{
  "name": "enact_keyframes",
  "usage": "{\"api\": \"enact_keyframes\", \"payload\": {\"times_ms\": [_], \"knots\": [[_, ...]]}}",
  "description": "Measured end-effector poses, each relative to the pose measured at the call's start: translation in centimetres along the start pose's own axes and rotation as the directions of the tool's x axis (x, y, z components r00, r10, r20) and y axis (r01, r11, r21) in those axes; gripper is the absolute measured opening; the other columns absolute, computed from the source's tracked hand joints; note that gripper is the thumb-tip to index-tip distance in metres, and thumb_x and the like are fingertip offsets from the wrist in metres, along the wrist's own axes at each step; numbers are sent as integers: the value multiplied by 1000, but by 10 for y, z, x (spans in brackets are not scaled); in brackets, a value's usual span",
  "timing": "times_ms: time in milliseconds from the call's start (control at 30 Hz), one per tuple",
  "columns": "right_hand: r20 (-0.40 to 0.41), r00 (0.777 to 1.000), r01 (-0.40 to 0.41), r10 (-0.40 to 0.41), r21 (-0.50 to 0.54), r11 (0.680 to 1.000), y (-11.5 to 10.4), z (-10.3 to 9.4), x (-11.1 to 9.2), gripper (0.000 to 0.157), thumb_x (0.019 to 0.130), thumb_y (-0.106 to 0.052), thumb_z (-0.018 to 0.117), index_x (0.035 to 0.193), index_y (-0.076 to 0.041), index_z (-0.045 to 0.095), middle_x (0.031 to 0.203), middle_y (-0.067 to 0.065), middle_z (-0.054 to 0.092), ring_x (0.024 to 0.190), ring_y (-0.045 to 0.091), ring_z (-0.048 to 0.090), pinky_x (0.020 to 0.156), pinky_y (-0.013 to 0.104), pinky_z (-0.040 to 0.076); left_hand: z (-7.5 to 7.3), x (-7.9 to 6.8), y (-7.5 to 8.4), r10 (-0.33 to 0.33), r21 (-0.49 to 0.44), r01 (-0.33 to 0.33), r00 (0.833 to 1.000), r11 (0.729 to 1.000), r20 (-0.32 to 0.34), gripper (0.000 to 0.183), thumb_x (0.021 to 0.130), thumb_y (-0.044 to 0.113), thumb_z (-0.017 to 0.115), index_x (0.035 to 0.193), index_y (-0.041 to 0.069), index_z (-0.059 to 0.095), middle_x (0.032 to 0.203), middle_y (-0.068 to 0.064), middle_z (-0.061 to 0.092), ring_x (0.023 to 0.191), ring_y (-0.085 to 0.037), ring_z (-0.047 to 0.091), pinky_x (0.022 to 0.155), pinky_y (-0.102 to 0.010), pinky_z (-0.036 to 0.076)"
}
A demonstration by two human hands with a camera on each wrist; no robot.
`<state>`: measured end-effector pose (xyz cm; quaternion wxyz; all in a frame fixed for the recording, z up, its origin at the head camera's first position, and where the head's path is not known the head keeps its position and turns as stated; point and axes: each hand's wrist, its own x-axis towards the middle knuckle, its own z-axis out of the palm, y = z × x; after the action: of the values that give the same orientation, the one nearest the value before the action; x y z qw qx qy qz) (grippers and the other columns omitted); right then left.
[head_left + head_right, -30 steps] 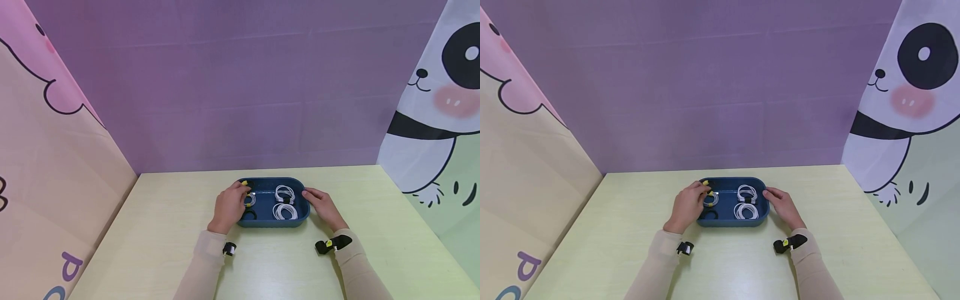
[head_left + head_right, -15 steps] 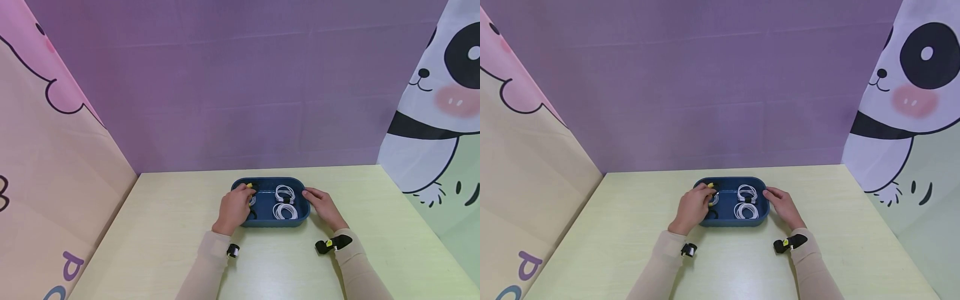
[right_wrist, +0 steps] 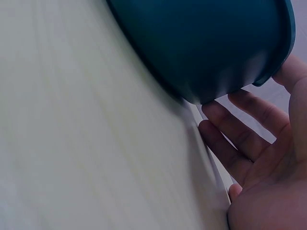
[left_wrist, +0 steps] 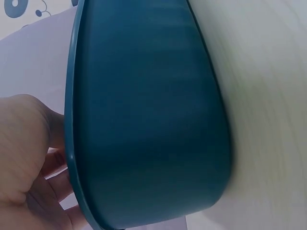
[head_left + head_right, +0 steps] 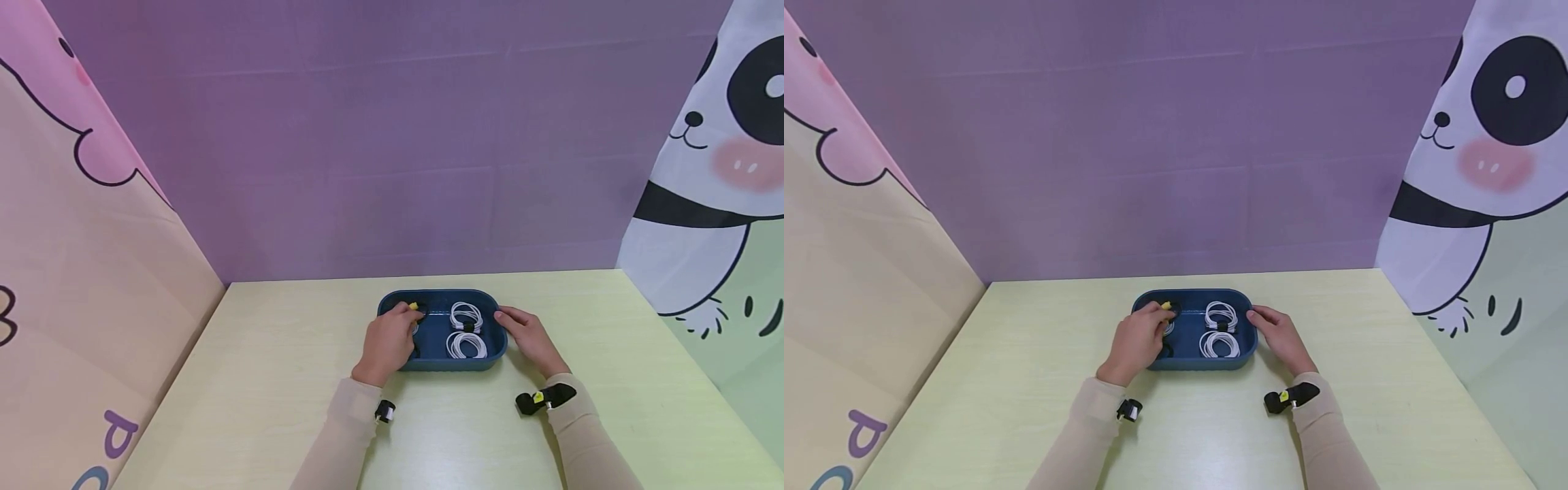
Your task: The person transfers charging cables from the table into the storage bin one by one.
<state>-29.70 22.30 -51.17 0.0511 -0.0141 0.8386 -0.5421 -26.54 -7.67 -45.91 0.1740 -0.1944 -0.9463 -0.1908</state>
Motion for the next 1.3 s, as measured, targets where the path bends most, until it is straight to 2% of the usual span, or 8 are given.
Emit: {"api": "enact_keyframes", "payload": {"times_ms": [367,700,933,1300], "knots": [[-9,1000,11,-11,10,1000,2,-1,0,63,104,-49,54,147,-3,53,153,21,51,148,40,40,122,58,28,3,0,4,21,1,-21,1000,1000,9,19,96,9,71,112,12,79,106,-4,73,89,-20,74,80,-34,61],[-9,1000,14,-14,9,1000,2,-1,1,63,104,-49,54,147,-3,53,153,21,51,148,41,40,122,59,28,6,0,9,23,22,-24,998,999,54,20,97,9,68,113,13,79,106,-4,74,84,-21,72,73,-34,60],[-4,1000,7,-7,21,1000,1,-1,0,63,105,-48,53,148,-3,52,154,21,50,149,40,40,122,58,28,11,-1,12,44,19,-45,997,999,63,19,96,9,69,112,12,79,107,-5,74,88,-22,73,77,-35,61],[-10,1000,6,-6,24,1000,0,-1,-1,63,105,-48,54,148,-2,52,154,21,51,149,40,40,123,58,28,13,-2,15,63,37,-66,995,997,80,20,95,8,69,111,14,80,103,-4,74,86,-20,73,74,-36,62]]}}
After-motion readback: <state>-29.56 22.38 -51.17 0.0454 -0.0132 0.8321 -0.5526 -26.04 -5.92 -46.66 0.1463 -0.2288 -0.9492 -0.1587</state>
